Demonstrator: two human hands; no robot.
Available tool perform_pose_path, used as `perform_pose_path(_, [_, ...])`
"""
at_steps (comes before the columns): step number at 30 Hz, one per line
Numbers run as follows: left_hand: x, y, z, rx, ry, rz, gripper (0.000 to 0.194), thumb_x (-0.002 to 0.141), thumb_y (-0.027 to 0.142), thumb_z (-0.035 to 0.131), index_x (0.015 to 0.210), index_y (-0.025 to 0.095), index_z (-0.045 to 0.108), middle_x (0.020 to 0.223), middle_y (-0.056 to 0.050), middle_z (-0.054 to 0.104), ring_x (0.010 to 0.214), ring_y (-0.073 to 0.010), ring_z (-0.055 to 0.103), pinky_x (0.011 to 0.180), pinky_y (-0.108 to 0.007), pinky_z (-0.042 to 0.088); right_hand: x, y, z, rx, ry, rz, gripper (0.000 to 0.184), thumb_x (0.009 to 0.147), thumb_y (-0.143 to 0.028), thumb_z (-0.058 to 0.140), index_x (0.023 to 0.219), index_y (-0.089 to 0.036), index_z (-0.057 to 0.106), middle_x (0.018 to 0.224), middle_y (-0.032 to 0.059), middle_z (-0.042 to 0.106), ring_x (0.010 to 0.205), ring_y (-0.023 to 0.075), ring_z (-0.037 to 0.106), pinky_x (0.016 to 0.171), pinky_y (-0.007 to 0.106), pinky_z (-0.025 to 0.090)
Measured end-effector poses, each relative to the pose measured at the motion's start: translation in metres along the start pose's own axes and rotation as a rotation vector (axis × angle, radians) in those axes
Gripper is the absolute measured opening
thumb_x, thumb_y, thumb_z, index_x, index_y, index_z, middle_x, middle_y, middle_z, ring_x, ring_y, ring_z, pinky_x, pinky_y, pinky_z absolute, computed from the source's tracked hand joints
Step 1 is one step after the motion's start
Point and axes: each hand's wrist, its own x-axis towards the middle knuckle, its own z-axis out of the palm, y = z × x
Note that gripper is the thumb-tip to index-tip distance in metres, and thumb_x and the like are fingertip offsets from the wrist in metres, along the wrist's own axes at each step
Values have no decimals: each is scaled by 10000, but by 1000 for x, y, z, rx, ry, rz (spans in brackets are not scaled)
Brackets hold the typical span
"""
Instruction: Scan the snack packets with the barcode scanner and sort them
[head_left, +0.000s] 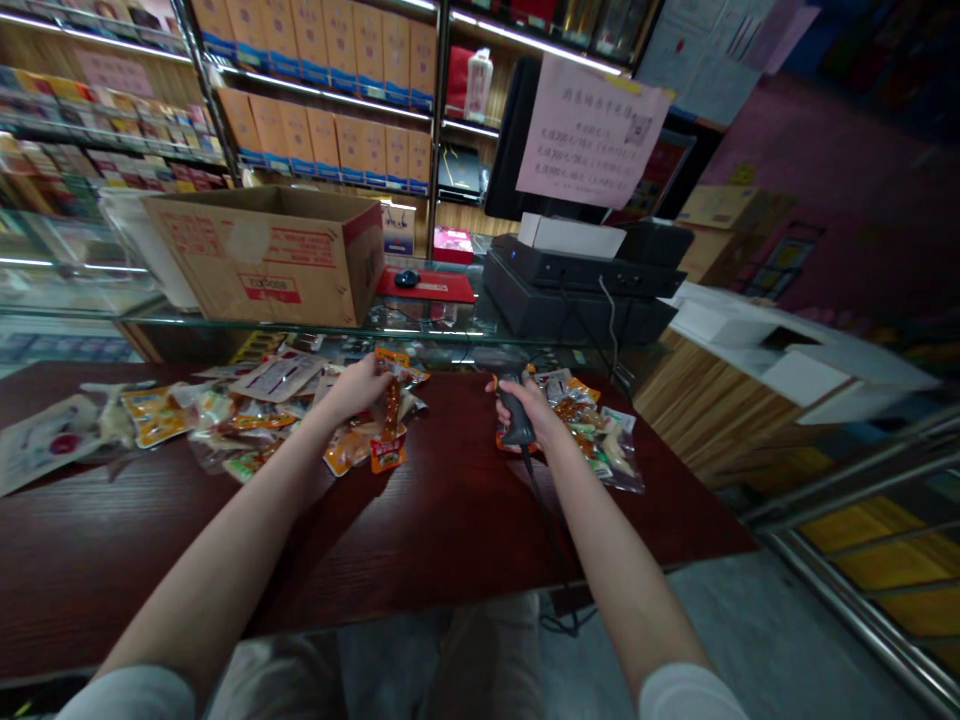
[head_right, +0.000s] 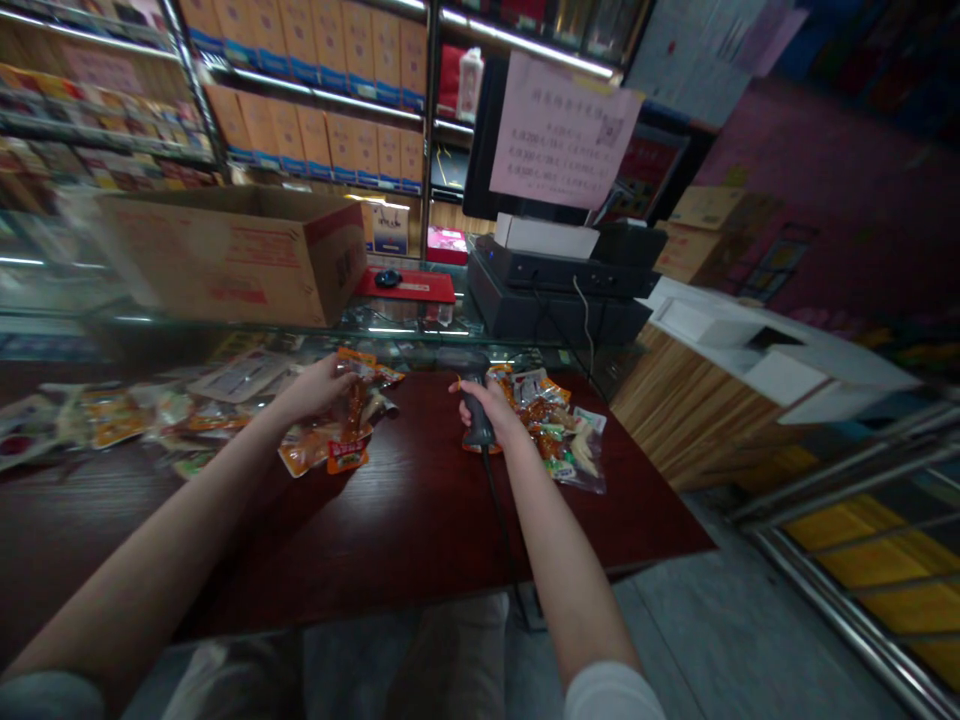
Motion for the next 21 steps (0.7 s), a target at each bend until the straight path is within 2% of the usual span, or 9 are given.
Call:
perform_pose_path(5, [8,-13,-23,288,-60,-90,411,797,394,588,1099,116,584,993,-218,692,960,-375,676,819,-418,508,-17,-15,-60,-119,151,-2,323,732,-415,708,929,-198,574,508,-55,567,386,103,468,382,230,383])
perform_pose_path(7, [1,-5,-25,355,7,-75,429,783,373,615,1112,98,584,1075,-264,654,1026,-411,647,865,-465,492,-25,-20,-87,-141,255,-40,320,731,-426,703,916,-187,596,463,-52,539,381,109,462,394,236,386])
perform_pose_path(9, [-9,12,-18,399,141,-7,403,813,324,577,1139,86,577,1211,-304,575,1147,-445,571,931,-529,447,-33,-21,-113,-118,358,-66,324,719,-436,700,891,-177,611,442,-43,523,381,111,451,391,235,376])
perform_pose_path(11, [-20,36,1,379,205,118,375,840,283,539,1168,103,570,1277,-289,531,1238,-454,487,985,-568,390,-38,-18,-135,-42,409,-65,321,697,-443,697,855,-178,610,435,-43,501,384,106,431,383,228,358])
perform_pose_path(12, [-25,50,15,342,172,210,368,841,277,546,1175,124,575,1291,-265,527,1260,-444,463,1009,-568,369,-41,-16,-144,3,421,-59,317,682,-442,698,837,-183,604,438,-46,490,386,101,419,380,222,347])
perform_pose_path(15, [-30,88,66,199,-96,480,407,854,361,570,1216,176,586,1283,-190,544,1216,-364,516,1039,-483,376,-44,-6,-157,103,429,-48,305,651,-443,694,801,-201,586,453,-53,468,392,88,383,375,204,318])
perform_pose_path(16, [-29,99,85,125,-191,522,440,870,410,558,1247,183,577,1285,-177,544,1186,-335,549,1032,-443,391,-44,-3,-157,114,424,-41,299,650,-446,686,797,-206,583,460,-52,472,395,91,379,375,205,316])
perform_pose_path(18, [-25,117,118,-19,-312,501,524,897,449,520,1338,166,517,1305,-186,539,1167,-307,585,1010,-391,409,-42,3,-154,109,407,-19,294,658,-458,664,797,-213,580,469,-46,482,399,101,383,377,213,321])
perform_pose_path(21, [-12,131,151,-16,-295,317,732,825,487,609,1396,66,429,1272,-263,562,1216,-388,542,997,-444,403,-36,9,-144,81,386,36,307,665,-477,639,807,-210,582,462,-42,486,399,111,402,384,219,327])
